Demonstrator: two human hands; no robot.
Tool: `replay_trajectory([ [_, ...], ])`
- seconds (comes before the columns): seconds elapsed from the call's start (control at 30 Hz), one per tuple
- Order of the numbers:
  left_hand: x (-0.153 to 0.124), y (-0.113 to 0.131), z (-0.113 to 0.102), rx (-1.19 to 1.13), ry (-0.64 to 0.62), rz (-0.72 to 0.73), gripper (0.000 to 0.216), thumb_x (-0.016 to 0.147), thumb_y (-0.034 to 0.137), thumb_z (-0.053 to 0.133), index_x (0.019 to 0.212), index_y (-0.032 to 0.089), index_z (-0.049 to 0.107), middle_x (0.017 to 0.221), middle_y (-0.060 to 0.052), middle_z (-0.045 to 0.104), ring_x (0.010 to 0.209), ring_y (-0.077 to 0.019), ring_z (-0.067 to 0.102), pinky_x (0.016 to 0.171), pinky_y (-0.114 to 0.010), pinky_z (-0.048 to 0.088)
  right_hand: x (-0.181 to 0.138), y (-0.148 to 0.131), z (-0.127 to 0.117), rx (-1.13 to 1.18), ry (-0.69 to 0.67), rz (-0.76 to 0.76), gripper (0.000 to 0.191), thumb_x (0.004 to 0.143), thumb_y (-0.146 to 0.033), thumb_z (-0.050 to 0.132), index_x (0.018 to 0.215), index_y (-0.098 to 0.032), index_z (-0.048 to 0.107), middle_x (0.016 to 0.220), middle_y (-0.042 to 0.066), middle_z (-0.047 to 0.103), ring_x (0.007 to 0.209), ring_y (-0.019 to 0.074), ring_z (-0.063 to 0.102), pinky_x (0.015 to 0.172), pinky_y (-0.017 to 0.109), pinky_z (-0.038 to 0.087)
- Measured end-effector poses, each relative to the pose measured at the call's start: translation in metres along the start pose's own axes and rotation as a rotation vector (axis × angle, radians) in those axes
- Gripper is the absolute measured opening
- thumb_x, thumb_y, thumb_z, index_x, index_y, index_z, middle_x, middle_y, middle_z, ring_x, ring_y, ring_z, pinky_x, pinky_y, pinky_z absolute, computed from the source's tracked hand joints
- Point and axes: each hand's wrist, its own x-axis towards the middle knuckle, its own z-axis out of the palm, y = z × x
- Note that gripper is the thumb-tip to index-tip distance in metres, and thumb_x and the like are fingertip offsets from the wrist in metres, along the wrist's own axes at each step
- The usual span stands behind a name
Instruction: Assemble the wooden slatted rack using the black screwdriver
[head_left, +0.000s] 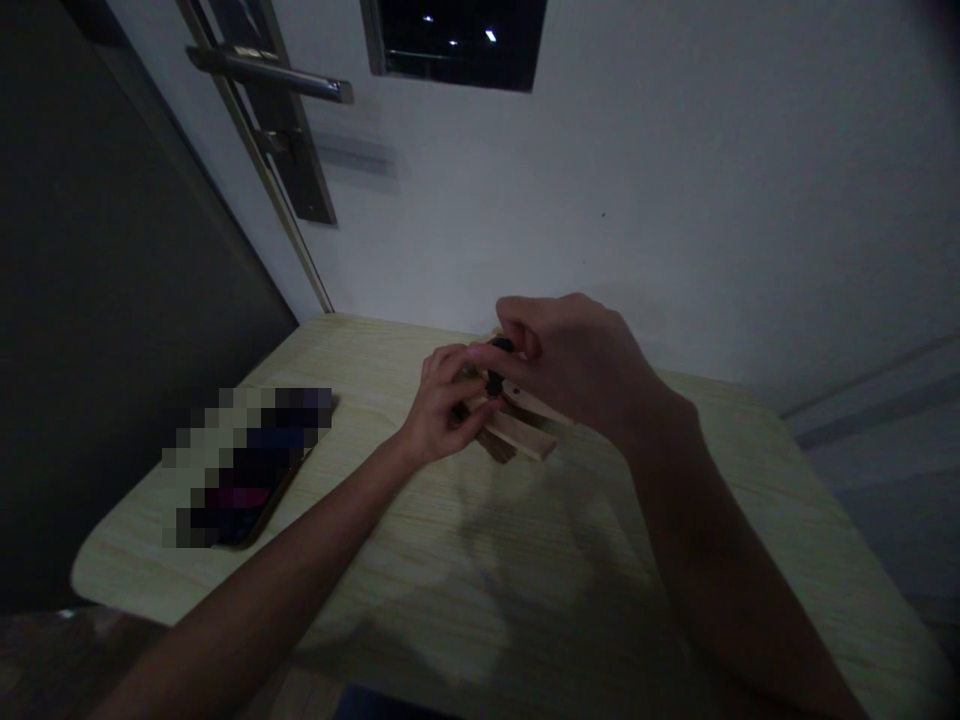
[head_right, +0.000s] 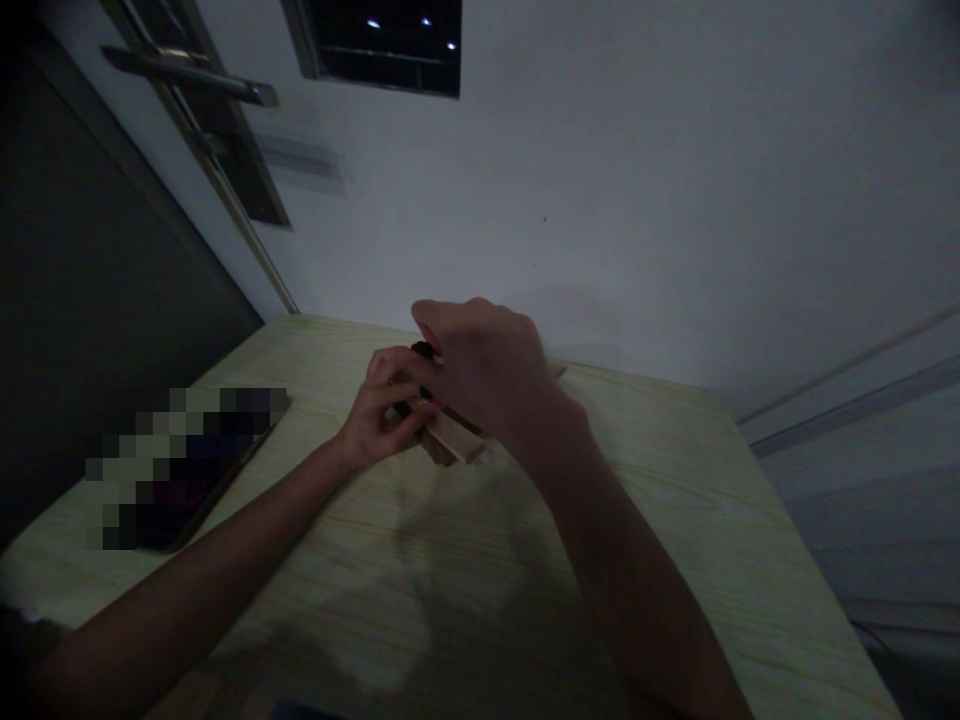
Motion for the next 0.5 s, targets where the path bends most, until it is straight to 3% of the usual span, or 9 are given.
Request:
replay_trajectory([
  [0.1,-0.001,0.000,-0.001,-0.017,-0.003,-0.011,0.019,0.084,0.035,0.056,0.077,0.020,0.067,0.112,-0.007,0.059,0.107,-0.0235,0.048,0.093,-0.044,0.040,0.001,0.003,-0.007,0.126,-0.077,-0.078,0.017,0.081,-0.037,0.063,0.092,-0.024,0.062,0.077,0.002,0.062,0.068,0.0150,0.055,0.060,0.027,0.036],
  [0.2,-0.001,-0.001,-0.001,-0.021,-0.003,-0.007,0.019,0.084,0.036,0.057,0.080,0.022,0.069,0.112,-0.006,0.059,0.109,-0.0237,0.047,0.095,-0.044,0.039,0.003,0.008,-0.013,0.266,-0.177,-0.202,0.012,0.084,-0.026,0.058,0.092,-0.024,0.066,0.086,0.001,0.067,0.069,0.0121,0.057,0.064,0.025,0.040],
  [0.3,-0.002,-0.001,-0.002,-0.011,-0.021,0.005,0.018,0.085,0.035,0.056,0.083,0.023,0.069,0.113,-0.005,0.059,0.111,-0.0239,0.046,0.096,-0.045,0.038,0.005,0.010,-0.015,0.295,-0.180,-0.219,0.011,0.084,-0.024,0.058,0.084,-0.021,0.069,0.076,-0.001,0.067,0.062,0.0093,0.054,0.061,0.024,0.040],
  [0.5,-0.001,-0.001,-0.001,-0.006,-0.007,0.029,0.020,0.085,0.034,0.054,0.081,0.021,0.069,0.110,-0.006,0.059,0.108,-0.0234,0.046,0.094,-0.045,0.039,0.005,0.008,-0.008,0.162,-0.092,-0.129,0.020,0.081,-0.039,0.064,0.071,-0.021,0.062,0.061,-0.002,0.058,0.056,0.0103,0.047,0.056,0.025,0.036],
])
